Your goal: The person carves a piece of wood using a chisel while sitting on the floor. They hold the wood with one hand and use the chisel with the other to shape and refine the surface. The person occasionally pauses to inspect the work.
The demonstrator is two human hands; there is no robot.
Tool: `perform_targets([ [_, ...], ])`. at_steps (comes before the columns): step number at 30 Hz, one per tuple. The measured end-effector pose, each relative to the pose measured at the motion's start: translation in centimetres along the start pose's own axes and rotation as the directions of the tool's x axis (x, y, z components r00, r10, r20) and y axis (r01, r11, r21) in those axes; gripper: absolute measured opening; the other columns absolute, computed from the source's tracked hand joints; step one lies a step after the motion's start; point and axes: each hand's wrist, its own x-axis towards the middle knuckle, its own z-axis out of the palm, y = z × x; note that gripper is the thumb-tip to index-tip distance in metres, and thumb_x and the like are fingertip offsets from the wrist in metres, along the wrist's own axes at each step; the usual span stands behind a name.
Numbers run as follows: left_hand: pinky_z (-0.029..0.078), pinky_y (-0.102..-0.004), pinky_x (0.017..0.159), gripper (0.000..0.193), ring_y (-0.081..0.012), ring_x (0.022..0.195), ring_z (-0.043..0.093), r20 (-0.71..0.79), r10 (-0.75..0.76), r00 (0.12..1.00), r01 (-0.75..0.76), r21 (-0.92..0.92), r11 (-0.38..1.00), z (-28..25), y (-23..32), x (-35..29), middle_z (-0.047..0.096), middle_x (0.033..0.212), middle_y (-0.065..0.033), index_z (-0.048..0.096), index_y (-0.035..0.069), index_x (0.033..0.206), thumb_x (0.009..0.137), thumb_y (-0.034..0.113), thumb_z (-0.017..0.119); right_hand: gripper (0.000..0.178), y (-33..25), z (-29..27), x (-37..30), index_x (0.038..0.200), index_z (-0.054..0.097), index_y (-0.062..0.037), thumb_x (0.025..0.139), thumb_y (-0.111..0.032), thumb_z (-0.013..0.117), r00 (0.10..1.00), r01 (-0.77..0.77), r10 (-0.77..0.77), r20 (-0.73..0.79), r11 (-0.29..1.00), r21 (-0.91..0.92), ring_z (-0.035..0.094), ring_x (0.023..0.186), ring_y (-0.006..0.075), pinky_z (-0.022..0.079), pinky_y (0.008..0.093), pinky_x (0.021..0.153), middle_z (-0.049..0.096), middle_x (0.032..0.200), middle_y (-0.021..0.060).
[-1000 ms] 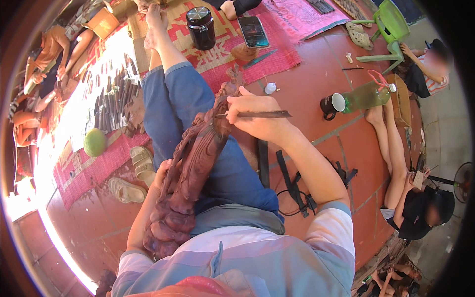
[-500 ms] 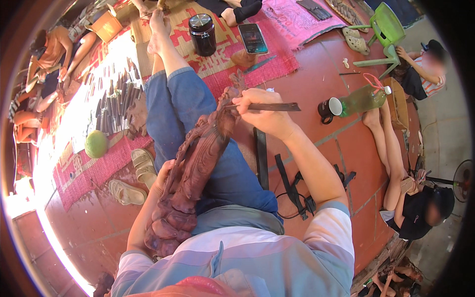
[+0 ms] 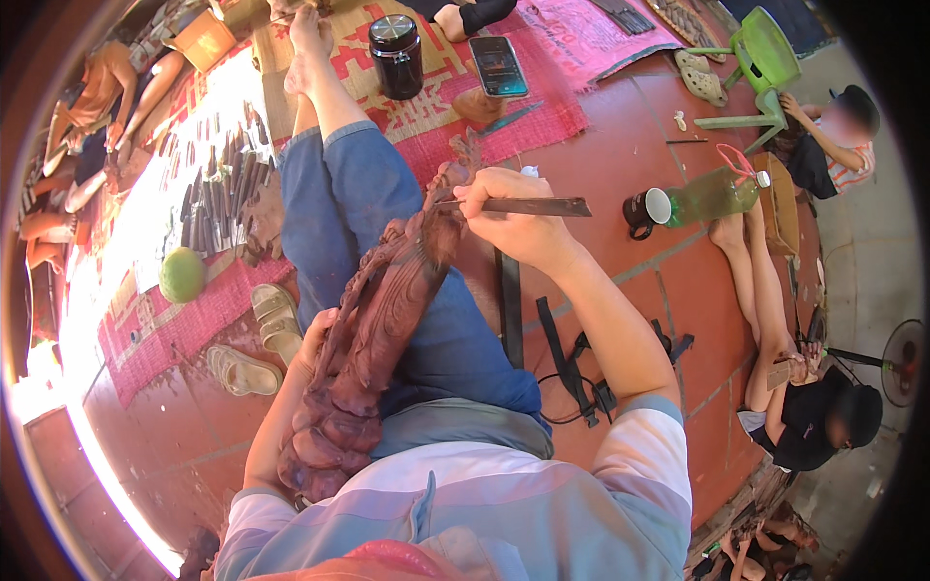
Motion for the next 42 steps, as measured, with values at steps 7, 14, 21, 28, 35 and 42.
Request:
perform_targets([
  [7, 0.050, -0.0438, 0.093, 0.049, -0.0328, 0.102, 0.062, 0.194, -0.069, 0.979, 0.080, -0.053, 0.995, -1.8, 0.0, 1.2, 0.061, 0.115, -0.0238, 0.054, -0.004, 0.121, 0.087, 0.032, 0.055, 0.017, 0.1, -0.8, -0.7, 0.073, 0.054, -0.0046, 0.075, 0.007, 0.067, 0.994, 0.008, -0.003, -0.113, 0.999, 0.045, 0.069, 0.094, 0.0254, 0.051, 0.0380, 0.090, 0.062, 0.072, 0.0056],
  [14, 0.049, -0.0439, 0.094, 0.050, -0.0329, 0.103, 0.061, 0.158, -0.058, 0.986, 0.066, -0.044, 0.997, -0.9, 0.2, 0.6, 0.060, 0.117, -0.0236, 0.053, -0.004, 0.122, 0.087, 0.031, 0.055, 0.011, -2.1, -0.4, -0.1, 0.079, 0.060, -0.0056, 0.078, -0.003, 0.070, 0.990, -0.091, 0.098, 0.102, 0.993, -0.069, 0.067, 0.100, 0.0244, 0.040, 0.0442, 0.104, 0.069, 0.080, 0.0066],
  [21, 0.048, -0.0436, 0.095, 0.051, -0.0325, 0.104, 0.061, 0.113, -0.022, 0.993, 0.022, 0.007, 1.000, -1.6, -0.1, 0.8, 0.060, 0.118, -0.0233, 0.053, -0.004, 0.123, 0.087, 0.033, 0.055, 0.008, -3.1, -0.5, 1.2, 0.080, 0.059, -0.0033, 0.079, -0.002, 0.067, 0.937, -0.263, 0.284, 0.204, 0.957, -0.123, 0.067, 0.101, 0.0246, 0.051, 0.0345, 0.082, 0.067, 0.080, 0.0056],
  [28, 0.051, -0.0427, 0.091, 0.051, -0.0317, 0.100, 0.063, 0.172, -0.070, 0.983, 0.072, -0.006, 0.997, -0.3, 0.2, 0.6, 0.062, 0.114, -0.0227, 0.055, -0.004, 0.121, 0.086, 0.034, 0.057, 0.012, -2.5, -0.1, 1.9, 0.075, 0.051, -0.0023, 0.079, 0.004, 0.061, 0.921, -0.365, 0.358, 0.155, 0.931, 0.014, 0.067, 0.097, 0.0196, 0.052, 0.0291, 0.078, 0.060, 0.080, 0.0039],
  [35, 0.050, -0.0434, 0.092, 0.052, -0.0317, 0.100, 0.063, 0.141, -0.114, 0.983, 0.111, 0.027, 0.993, -0.6, 0.4, 0.7, 0.063, 0.113, -0.0223, 0.054, -0.004, 0.121, 0.086, 0.035, 0.058, 0.012, -1.1, -1.5, 1.4, 0.075, 0.050, -0.0030, 0.077, 0.003, 0.060, 0.969, -0.245, 0.249, -0.009, 0.960, 0.134, 0.067, 0.085, 0.0163, 0.049, 0.0284, 0.066, 0.055, 0.071, 0.0025],
  [42, 0.049, -0.0436, 0.094, 0.056, -0.0328, 0.102, 0.062, 0.052, -0.073, 0.996, 0.069, 0.072, 0.995, 1.6, 0.6, -0.9, 0.061, 0.116, -0.0232, 0.052, -0.004, 0.125, 0.086, 0.036, 0.057, 0.013, -3.7, -0.5, 0.9, 0.080, 0.052, -0.0042, 0.081, -0.002, 0.064, 0.929, -0.330, 0.346, 0.129, 0.935, -0.129, 0.060, 0.087, 0.0120, 0.048, 0.0302, 0.086, 0.056, 0.079, 0.0005],
])
